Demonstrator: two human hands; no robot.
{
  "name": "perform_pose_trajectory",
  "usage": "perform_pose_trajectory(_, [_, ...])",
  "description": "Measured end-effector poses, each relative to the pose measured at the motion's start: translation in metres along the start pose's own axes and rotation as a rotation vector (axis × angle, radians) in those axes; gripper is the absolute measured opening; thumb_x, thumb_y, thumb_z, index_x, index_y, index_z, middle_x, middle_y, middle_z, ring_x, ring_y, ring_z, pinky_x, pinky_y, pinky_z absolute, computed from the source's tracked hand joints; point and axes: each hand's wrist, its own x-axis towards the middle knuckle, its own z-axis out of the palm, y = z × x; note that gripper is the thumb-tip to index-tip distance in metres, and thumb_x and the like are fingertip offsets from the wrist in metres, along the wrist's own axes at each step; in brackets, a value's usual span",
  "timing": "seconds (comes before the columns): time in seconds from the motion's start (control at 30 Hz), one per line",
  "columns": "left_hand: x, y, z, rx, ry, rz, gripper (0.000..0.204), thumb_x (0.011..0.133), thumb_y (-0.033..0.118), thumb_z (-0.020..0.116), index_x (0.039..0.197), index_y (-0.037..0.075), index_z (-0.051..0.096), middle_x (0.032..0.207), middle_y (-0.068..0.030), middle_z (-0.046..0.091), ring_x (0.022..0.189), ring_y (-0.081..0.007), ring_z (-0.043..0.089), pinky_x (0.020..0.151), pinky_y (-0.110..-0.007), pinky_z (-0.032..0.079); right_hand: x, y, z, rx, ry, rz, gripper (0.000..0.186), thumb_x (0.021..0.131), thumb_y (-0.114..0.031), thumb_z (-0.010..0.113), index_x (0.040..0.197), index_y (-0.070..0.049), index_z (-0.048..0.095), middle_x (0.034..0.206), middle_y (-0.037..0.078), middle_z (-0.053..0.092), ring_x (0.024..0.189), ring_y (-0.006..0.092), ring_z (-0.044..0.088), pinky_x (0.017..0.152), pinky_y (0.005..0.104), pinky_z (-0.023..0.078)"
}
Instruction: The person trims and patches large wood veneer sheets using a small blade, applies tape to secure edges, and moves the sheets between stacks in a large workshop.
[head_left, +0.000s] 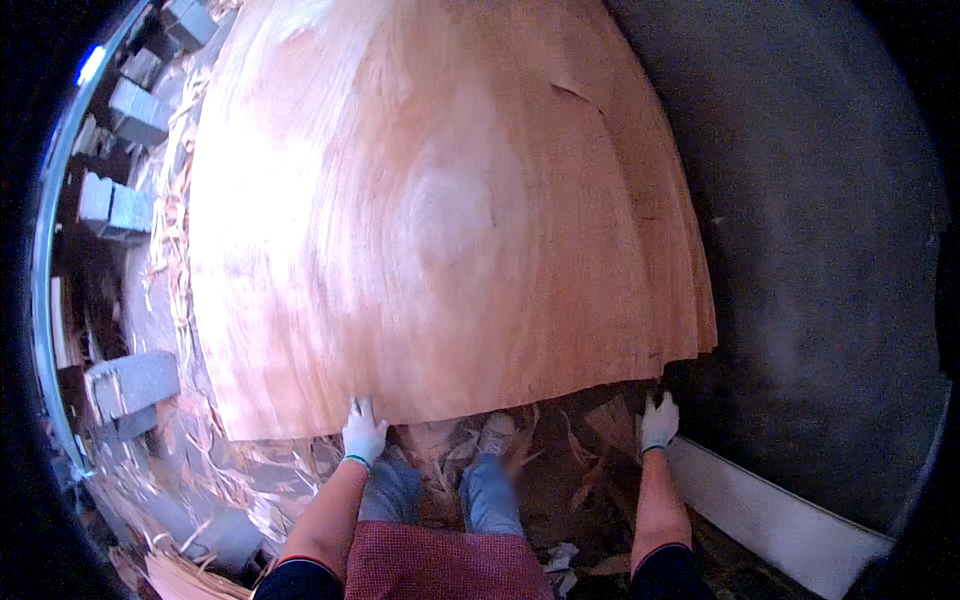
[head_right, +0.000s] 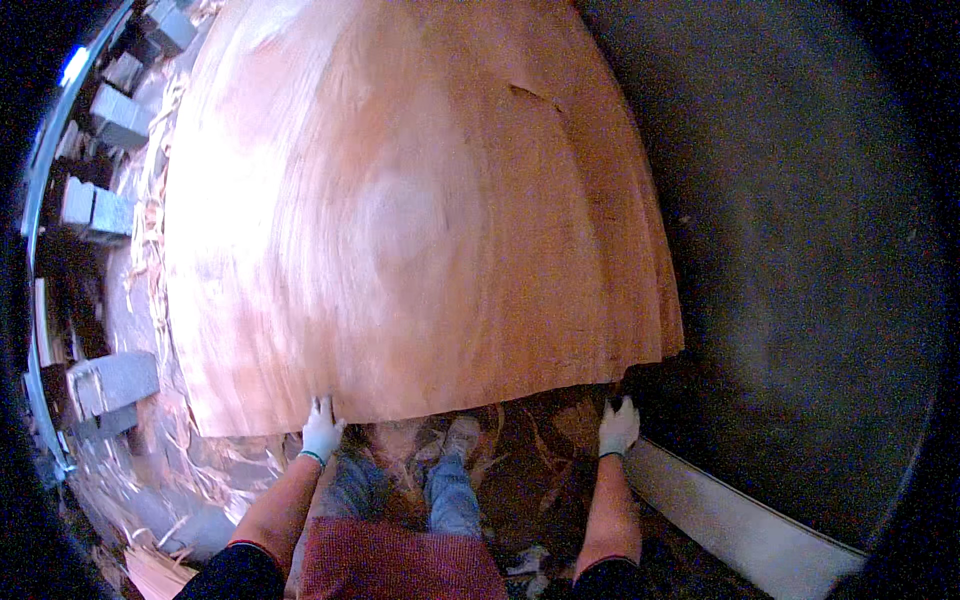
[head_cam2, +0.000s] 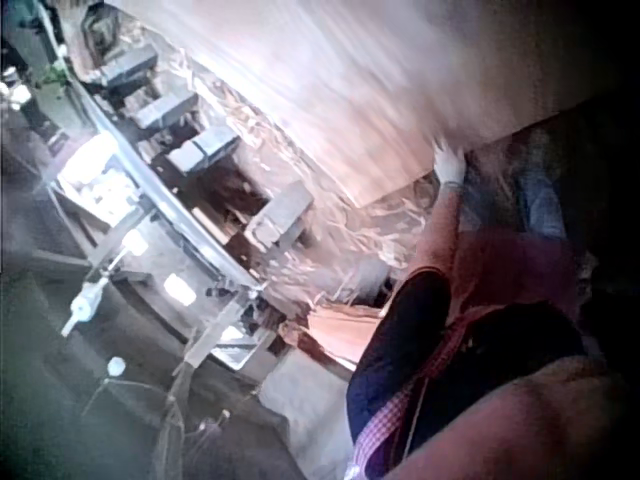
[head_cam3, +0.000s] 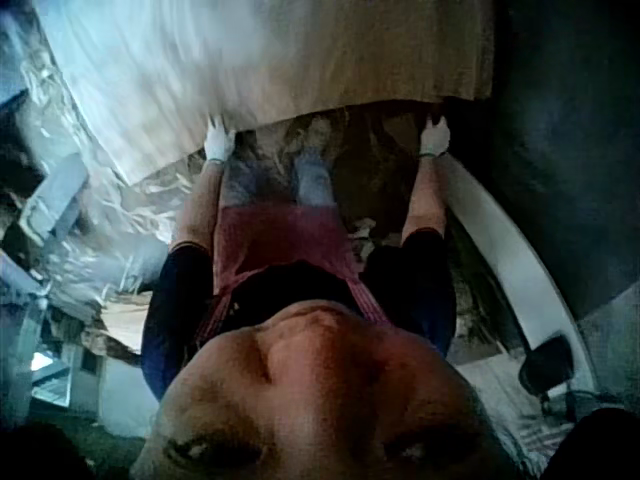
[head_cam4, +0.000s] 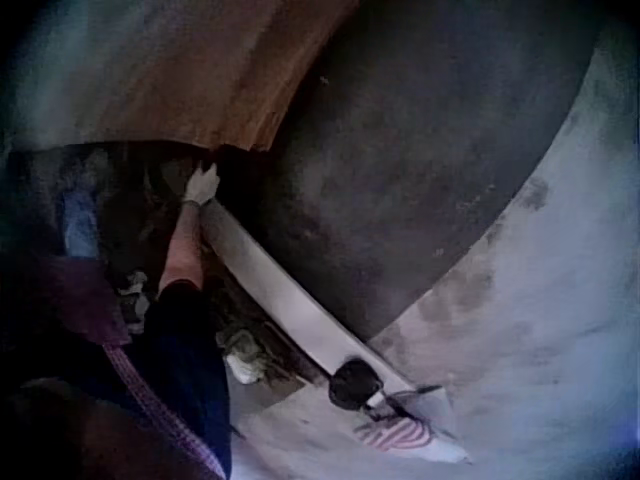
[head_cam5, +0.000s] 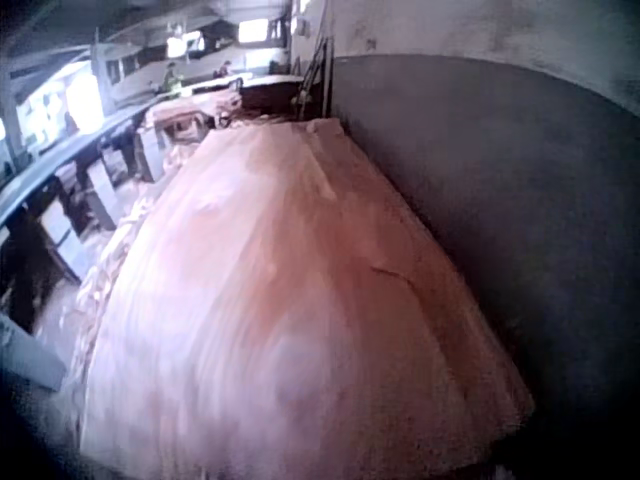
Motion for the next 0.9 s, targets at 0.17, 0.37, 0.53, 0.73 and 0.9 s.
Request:
perform_pose_trajectory(0.17, [0.007,0.014,-0.016,0.007,-0.154,-0.062,0.073,0.084,0.031,0.062,0.144,0.009,0.027,0.149,-0.0314,0.024,0.118,-0.0474,0.051,0.095,-0.051,0.045,0.027,0.05,-0.029,0.092,-0.008,-0.013,0.051,0.087,-0.04,0.063,0.122,-0.003,0.058,0.108,0.025,0.062,0.103,0.0425,0.058,0.084,0.0489,0.047])
perform_pose_trajectory(0.37, [0.017,0.01,-0.014,0.048,-0.241,-0.047,0.074,0.085,0.034,0.061,0.145,0.009,0.025,0.152,-0.0291,0.018,0.123,-0.0472,0.047,0.101,-0.049,0.043,0.034,0.168,-0.056,-0.101,0.137,0.121,0.049,0.086,-0.038,0.065,0.121,-0.005,0.058,0.111,0.029,0.059,0.103,0.0448,0.056,0.086,0.0497,0.046])
perform_pose_trajectory(0.53, [0.026,-0.005,-0.007,0.059,-0.214,0.02,0.072,0.085,0.034,0.06,0.144,0.008,0.028,0.151,-0.0287,0.022,0.124,-0.046,0.046,0.102,-0.047,0.042,0.061,0.132,-0.115,-0.064,0.2,0.182,0.048,0.086,-0.027,0.069,0.126,-0.005,0.055,0.118,0.025,0.058,0.105,0.0405,0.058,0.087,0.0475,0.05])
perform_pose_trajectory(0.73, [-0.016,-0.013,-0.042,-0.024,-0.152,-0.016,0.053,0.086,0.033,0.058,0.128,0.004,0.047,0.122,-0.0309,0.054,0.11,-0.0455,0.055,0.094,-0.048,0.046,0.056,0.033,-0.202,0.032,0.14,0.177,0.048,0.087,-0.041,0.065,0.119,-0.006,0.061,0.112,0.023,0.061,0.102,0.0392,0.06,0.085,0.0469,0.05])
perform_pose_trajectory(0.9, [-0.093,-0.04,-0.07,-0.171,-0.119,-0.045,0.052,0.085,0.034,0.059,0.124,0.002,0.05,0.11,-0.0316,0.06,0.104,-0.0454,0.059,0.092,-0.048,0.047,0.061,-0.044,-0.263,0.097,0.194,0.07,0.047,0.088,-0.039,0.065,0.122,-0.007,0.061,0.106,0.016,0.066,0.097,0.0329,0.062,0.082,0.0434,0.053])
